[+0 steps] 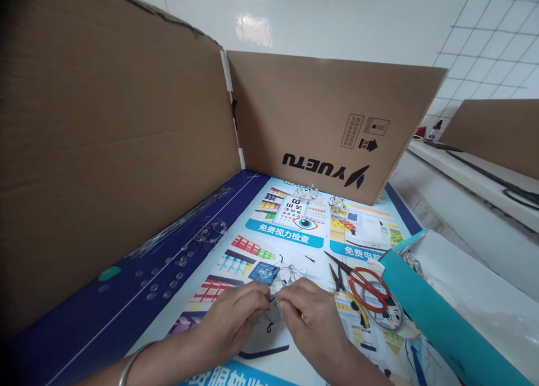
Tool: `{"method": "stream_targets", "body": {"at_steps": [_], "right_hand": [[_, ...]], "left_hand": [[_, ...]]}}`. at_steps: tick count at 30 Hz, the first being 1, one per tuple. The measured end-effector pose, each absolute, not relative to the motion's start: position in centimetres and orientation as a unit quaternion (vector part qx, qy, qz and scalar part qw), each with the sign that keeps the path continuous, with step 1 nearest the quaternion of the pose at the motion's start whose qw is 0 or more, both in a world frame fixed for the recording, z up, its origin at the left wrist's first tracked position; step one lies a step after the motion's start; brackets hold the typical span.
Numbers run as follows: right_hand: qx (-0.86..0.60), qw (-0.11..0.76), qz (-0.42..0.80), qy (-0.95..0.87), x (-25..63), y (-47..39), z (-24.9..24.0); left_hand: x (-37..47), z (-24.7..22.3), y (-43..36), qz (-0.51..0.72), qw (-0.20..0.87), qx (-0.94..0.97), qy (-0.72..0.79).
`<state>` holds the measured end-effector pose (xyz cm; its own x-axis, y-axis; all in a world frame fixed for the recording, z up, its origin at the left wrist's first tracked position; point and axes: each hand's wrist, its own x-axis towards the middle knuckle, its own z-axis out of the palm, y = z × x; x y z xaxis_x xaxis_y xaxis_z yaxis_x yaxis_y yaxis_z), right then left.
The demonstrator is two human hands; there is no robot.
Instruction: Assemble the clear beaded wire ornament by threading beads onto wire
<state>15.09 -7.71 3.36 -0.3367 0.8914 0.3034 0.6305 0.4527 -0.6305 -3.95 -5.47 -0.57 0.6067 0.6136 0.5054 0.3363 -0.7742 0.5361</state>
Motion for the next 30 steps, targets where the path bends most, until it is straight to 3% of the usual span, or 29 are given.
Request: {"method": "stream_targets", "body": {"at_steps": [7,25,30], "right_hand": [[-0.473,0.374,0.225,-0.765,14.6,-7.7,3.0],[-0.503,0.321,0.204,-0.776,14.0,-8.2,2.6],[-0.506,0.343,0.235,-0.756,13.8,-8.3,2.8]], "left_hand": [[-3.8,-0.4,-5.6,0.314,0.177,0.898,0.254],[-3.7,-0.9,-6.0,0.356,0.204,0.881,0.237],[-3.8,-0.4,-6.1,0.413,0.267,0.837,0.241]]}}
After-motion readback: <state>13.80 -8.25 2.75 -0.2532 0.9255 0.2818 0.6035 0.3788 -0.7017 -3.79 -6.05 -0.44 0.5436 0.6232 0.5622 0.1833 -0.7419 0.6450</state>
